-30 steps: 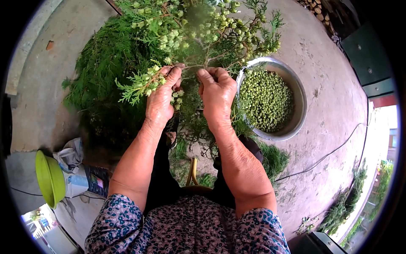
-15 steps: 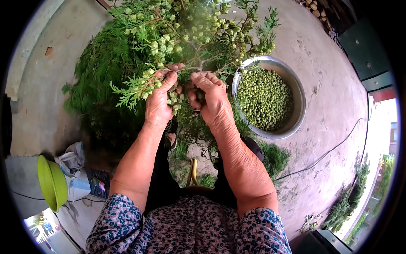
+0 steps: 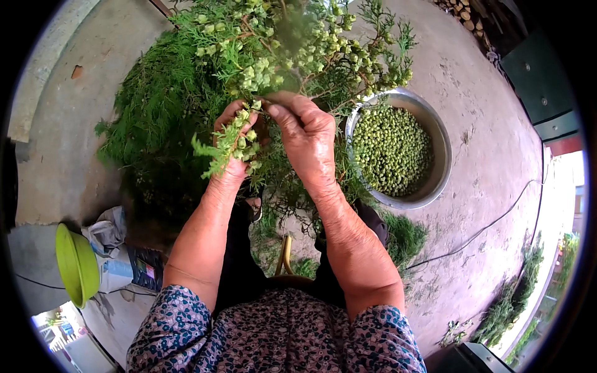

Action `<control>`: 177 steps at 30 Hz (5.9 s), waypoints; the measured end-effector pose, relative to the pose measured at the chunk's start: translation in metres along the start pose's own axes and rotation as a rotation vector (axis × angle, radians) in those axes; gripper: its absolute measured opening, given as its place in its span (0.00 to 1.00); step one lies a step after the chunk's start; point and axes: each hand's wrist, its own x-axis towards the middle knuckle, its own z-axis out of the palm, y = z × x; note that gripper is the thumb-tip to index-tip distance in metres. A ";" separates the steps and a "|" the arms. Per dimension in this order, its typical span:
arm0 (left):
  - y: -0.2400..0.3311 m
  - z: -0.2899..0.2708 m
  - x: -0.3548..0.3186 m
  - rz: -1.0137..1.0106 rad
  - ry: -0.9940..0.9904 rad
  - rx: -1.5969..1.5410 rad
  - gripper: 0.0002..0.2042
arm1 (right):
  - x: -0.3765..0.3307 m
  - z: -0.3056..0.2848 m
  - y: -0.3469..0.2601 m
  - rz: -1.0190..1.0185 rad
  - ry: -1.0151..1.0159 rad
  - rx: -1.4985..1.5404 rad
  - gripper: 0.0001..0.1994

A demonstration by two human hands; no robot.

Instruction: The person picks green berries from coniferous branches by hand and places them into a large metal bowl.

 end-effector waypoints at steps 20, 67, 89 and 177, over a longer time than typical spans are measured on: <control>0.010 0.006 -0.001 0.058 -0.234 0.348 0.05 | -0.005 -0.012 -0.004 0.237 -0.057 0.446 0.11; 0.021 0.033 -0.015 0.222 -0.311 0.900 0.10 | 0.005 -0.050 -0.013 0.422 -0.056 0.856 0.08; 0.009 0.029 -0.010 0.121 -0.177 0.593 0.06 | -0.004 -0.028 -0.014 0.528 0.013 0.462 0.09; 0.026 0.037 -0.013 0.034 -0.265 0.855 0.10 | -0.002 -0.042 -0.016 0.577 -0.154 0.436 0.12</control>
